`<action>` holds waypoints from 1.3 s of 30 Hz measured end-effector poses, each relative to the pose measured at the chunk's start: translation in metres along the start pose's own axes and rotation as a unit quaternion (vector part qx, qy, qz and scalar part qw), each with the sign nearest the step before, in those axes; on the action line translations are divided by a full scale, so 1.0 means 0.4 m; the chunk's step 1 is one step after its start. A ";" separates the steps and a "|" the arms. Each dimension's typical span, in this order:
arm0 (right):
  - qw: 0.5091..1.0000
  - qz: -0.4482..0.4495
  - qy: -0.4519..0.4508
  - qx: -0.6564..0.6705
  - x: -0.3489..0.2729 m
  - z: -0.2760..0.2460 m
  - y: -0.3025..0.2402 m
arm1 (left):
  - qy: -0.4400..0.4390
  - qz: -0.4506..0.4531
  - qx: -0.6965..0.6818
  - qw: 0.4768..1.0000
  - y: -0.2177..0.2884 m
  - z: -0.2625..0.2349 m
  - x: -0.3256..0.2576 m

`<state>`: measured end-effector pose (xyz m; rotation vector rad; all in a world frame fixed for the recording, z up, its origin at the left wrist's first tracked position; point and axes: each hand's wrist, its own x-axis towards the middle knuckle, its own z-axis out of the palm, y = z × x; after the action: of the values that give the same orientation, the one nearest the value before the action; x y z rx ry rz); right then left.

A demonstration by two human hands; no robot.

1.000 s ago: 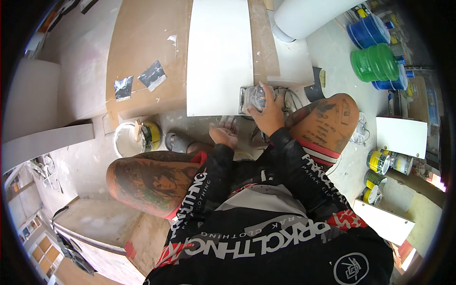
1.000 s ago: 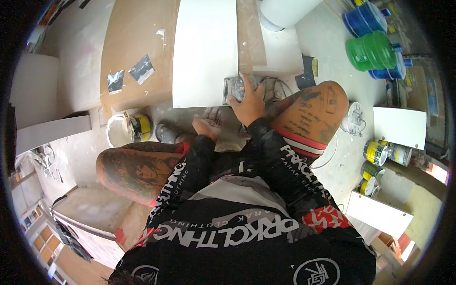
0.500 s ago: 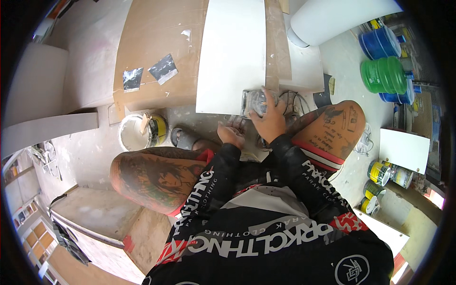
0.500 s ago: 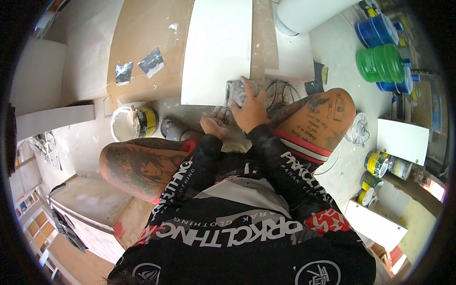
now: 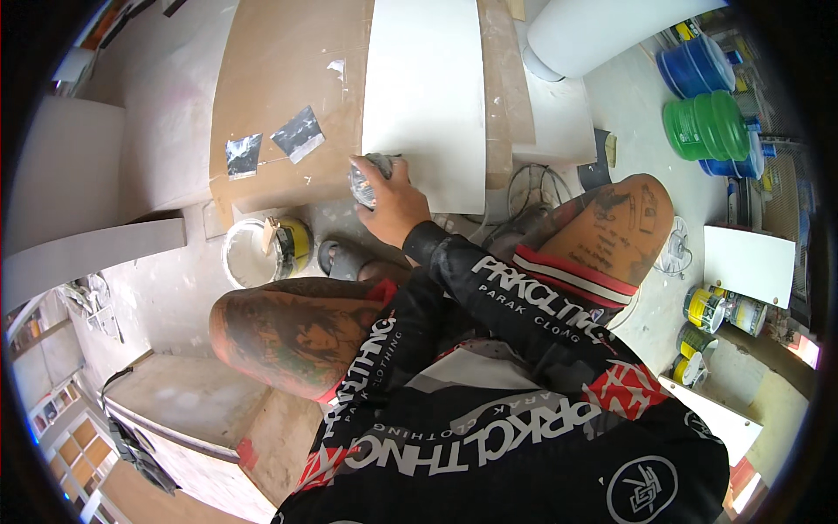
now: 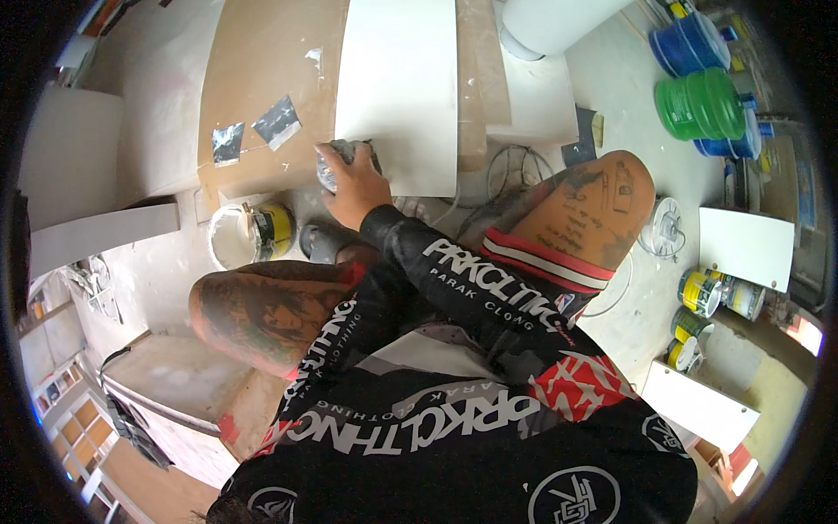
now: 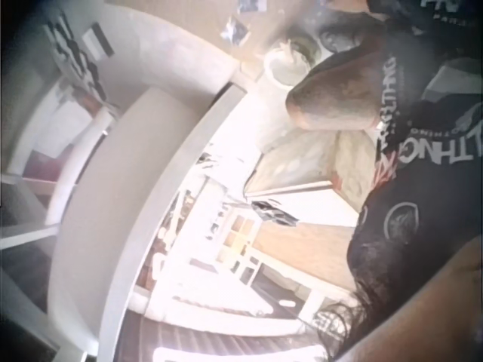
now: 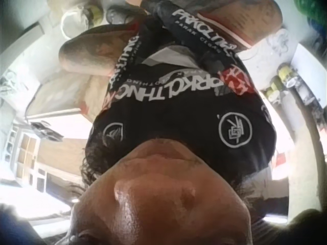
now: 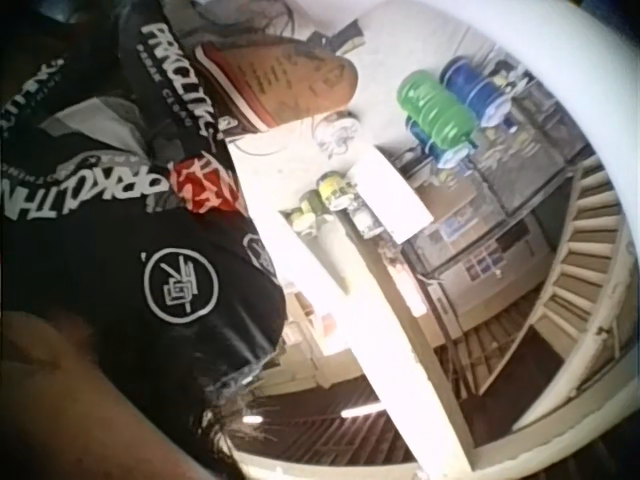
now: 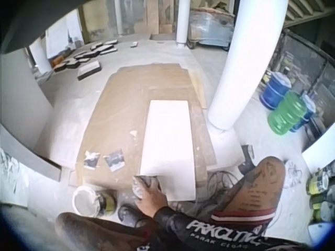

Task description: The recorder uses an orbital sander to smooth the surface and edges of a white furniture board.

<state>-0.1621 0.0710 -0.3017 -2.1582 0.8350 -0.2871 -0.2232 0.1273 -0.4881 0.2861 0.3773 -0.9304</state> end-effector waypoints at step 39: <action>0.997 0.025 0.002 -0.074 -0.040 -0.028 0.040 | 0.105 0.081 0.218 0.967 -0.039 -0.012 0.020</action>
<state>-0.1867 0.0672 -0.3053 -2.2694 0.9366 -0.2102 -0.2328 0.1145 -0.4969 0.8127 0.3335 -0.8175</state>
